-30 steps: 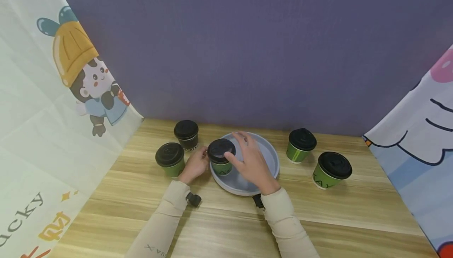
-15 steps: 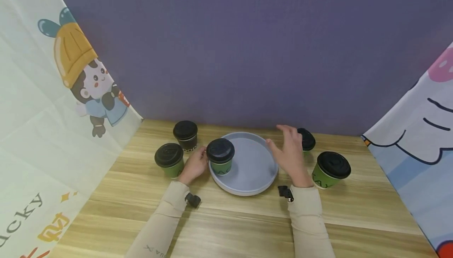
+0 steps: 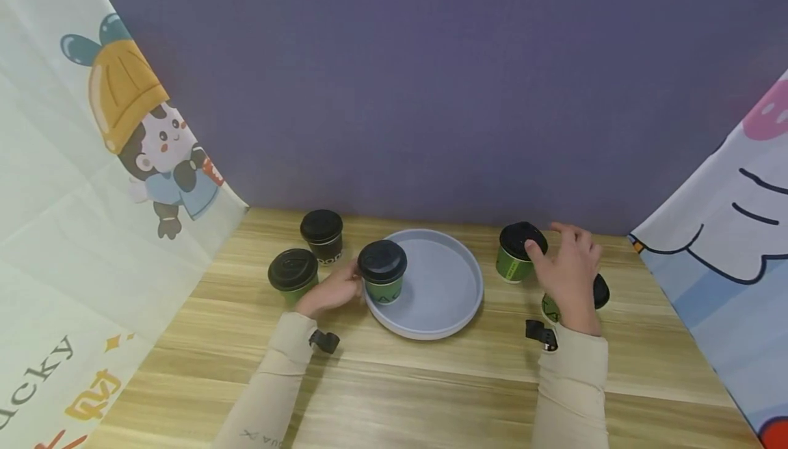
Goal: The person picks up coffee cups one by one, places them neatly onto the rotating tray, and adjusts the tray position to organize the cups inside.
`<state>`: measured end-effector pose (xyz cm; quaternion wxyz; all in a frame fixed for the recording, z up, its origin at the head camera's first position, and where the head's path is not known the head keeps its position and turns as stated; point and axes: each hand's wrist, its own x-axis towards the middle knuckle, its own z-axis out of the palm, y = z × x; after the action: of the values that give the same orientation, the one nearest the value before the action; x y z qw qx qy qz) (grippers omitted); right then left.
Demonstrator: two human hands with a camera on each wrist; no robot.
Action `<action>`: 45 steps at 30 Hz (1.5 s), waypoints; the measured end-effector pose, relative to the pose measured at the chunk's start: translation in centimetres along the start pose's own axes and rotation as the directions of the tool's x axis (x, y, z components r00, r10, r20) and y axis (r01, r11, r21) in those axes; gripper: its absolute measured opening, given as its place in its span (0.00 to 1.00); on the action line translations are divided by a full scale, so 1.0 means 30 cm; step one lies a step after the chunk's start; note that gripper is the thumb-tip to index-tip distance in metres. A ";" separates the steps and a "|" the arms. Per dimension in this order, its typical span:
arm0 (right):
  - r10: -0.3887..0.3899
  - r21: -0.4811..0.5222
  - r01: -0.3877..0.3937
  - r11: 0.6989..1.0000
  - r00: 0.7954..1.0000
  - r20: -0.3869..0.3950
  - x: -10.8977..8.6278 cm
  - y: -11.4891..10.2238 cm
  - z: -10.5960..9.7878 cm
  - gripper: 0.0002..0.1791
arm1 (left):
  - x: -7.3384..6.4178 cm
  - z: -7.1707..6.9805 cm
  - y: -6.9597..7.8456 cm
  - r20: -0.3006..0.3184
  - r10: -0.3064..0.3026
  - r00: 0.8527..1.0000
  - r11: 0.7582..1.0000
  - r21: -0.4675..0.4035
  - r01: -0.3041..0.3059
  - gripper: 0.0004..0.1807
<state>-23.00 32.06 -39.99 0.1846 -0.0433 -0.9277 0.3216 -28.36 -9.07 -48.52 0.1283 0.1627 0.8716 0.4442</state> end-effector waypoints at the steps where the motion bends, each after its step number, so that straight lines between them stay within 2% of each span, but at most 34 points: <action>1: 0.006 -0.007 -0.006 1.000 1.000 0.002 0.000 0.012 -0.010 0.38 | -0.002 -0.004 0.001 0.029 0.012 1.000 1.000 -0.017 -0.012 0.44; 5: 0.004 -0.060 -0.003 0.998 1.000 0.019 0.001 0.061 -0.046 0.40 | -0.003 -0.011 0.000 0.121 0.107 0.987 0.990 -0.102 -0.095 0.50; 10: 0.052 -0.109 -0.042 0.993 0.995 0.090 -0.011 0.102 -0.085 0.45 | -0.001 -0.010 -0.006 0.163 0.197 0.967 0.973 -0.152 -0.173 0.61; 15: 0.131 -0.129 -0.105 0.986 0.969 0.211 -0.029 0.126 -0.113 0.51 | 0.001 -0.006 -0.014 0.162 0.219 0.962 0.969 -0.147 -0.196 0.64; 21: 0.172 -0.149 -0.131 0.980 0.936 0.309 -0.039 0.159 -0.134 0.54 | -0.010 -0.009 -0.009 0.156 0.206 0.966 0.975 -0.115 -0.190 0.62; 27: 0.206 -0.159 -0.151 0.976 0.884 0.420 -0.037 0.173 -0.154 0.60 | -0.017 -0.018 -0.018 0.176 0.257 0.950 0.960 -0.161 -0.230 0.60; 29: 0.206 -0.158 -0.150 0.976 0.869 0.450 -0.034 0.178 -0.155 0.62 | -0.017 -0.019 -0.021 0.187 0.244 0.951 0.959 -0.193 -0.208 0.59; 32: 0.202 -0.155 -0.144 0.977 0.852 0.483 -0.029 0.183 -0.153 0.62 | -0.016 -0.019 -0.023 0.196 0.195 0.961 0.963 -0.224 -0.150 0.60; 36: 0.191 -0.169 -0.123 0.978 0.855 0.482 -0.024 0.192 -0.149 0.62 | -0.011 -0.018 -0.024 0.196 0.158 0.968 0.964 -0.244 -0.108 0.62; 38: 0.193 -0.178 -0.123 0.976 0.867 0.459 -0.023 0.195 -0.149 0.61 | -0.008 -0.018 -0.026 0.195 0.153 0.969 0.964 -0.247 -0.103 0.62; 45: 0.189 -0.179 -0.143 0.973 0.943 0.275 -0.032 0.175 -0.158 0.58 | -0.001 -0.017 -0.033 0.216 0.137 0.967 0.961 -0.266 -0.076 0.62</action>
<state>-20.57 38.77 -40.06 0.0147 -0.0883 -0.9600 0.2652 -28.69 -10.00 -49.02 0.2251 0.2427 0.7758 0.5371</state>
